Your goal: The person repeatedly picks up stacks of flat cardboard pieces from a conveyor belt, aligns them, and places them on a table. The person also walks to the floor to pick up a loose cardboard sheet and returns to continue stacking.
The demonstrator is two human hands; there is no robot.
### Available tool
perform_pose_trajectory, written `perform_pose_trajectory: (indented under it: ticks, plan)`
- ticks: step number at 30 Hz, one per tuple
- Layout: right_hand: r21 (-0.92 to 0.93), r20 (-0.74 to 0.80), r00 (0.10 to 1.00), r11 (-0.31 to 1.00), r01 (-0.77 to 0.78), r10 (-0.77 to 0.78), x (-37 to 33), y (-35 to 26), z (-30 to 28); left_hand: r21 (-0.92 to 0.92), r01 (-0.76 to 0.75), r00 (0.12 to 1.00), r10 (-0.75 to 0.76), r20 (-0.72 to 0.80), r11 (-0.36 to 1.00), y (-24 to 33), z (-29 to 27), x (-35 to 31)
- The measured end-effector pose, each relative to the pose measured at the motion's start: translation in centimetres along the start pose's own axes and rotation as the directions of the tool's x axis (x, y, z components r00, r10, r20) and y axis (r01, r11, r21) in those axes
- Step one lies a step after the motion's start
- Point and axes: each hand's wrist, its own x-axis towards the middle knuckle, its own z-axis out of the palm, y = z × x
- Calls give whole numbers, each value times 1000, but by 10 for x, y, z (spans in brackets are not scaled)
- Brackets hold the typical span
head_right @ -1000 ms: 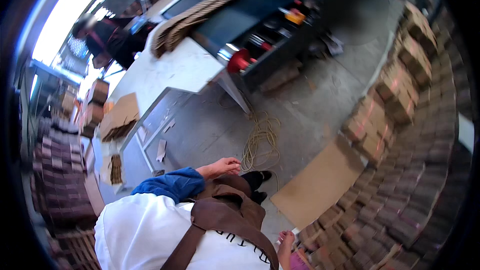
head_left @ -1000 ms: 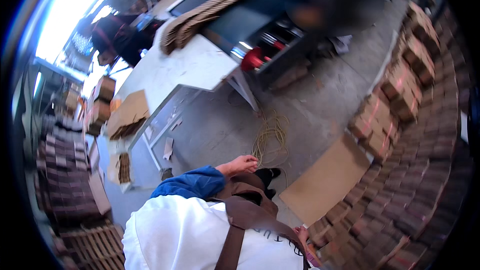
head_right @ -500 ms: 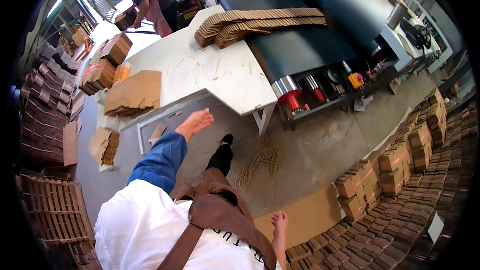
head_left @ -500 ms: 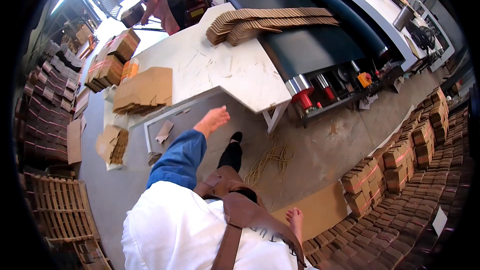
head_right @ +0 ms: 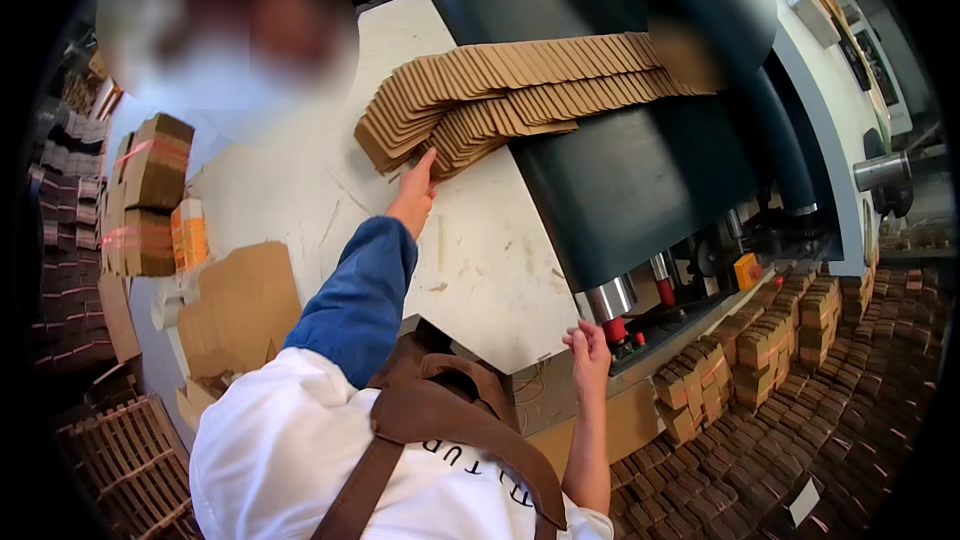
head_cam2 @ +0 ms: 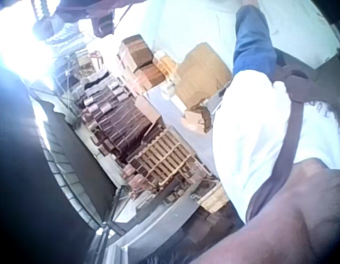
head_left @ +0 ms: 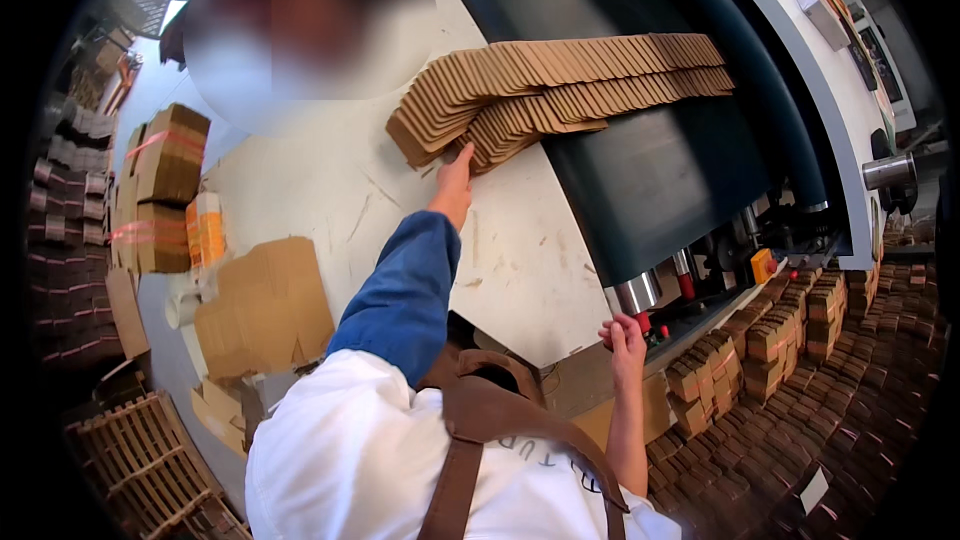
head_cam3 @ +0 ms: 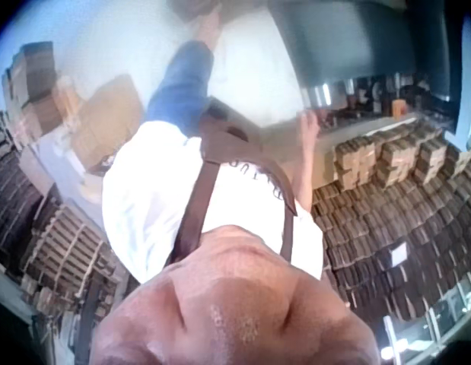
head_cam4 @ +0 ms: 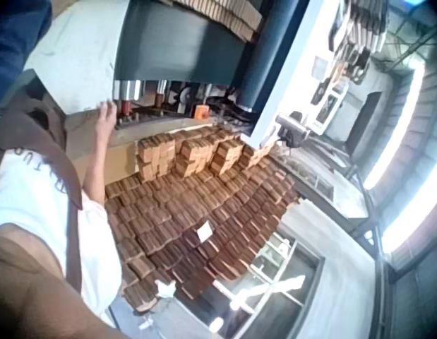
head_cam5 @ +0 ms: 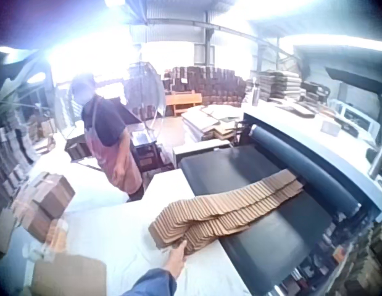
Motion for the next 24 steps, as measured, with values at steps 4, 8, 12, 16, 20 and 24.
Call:
perform_pose_trajectory:
  ticks: [4, 8, 12, 16, 20, 24]
  plan:
    - [-34, 94, 994, 998, 57, -54, 77, -48, 22, -26, 91, 994, -89, 68, 995, 10, 3, -11]
    - [-301, 147, 966, 921, 248, -212, 154, -102, 51, -72, 114, 986, -104, 131, 991, 20, 1, -5]
    - [-439, 161, 876, 762, 476, -454, 236, -131, 78, -243, 77, 972, -18, 236, 967, 27, 13, -14]
    - [-526, 117, 694, 549, 650, -710, 316, -161, 104, -431, 142, 938, 18, 347, 891, 32, 4, -20]
    - [-602, 235, 666, 432, 672, -708, 332, -169, 119, -297, 100, 939, 8, 343, 950, 29, -11, 4]
    - [-107, 128, 988, 991, -77, 91, 317, -131, 129, -239, 88, 899, 26, 438, 967, 23, -25, 4]
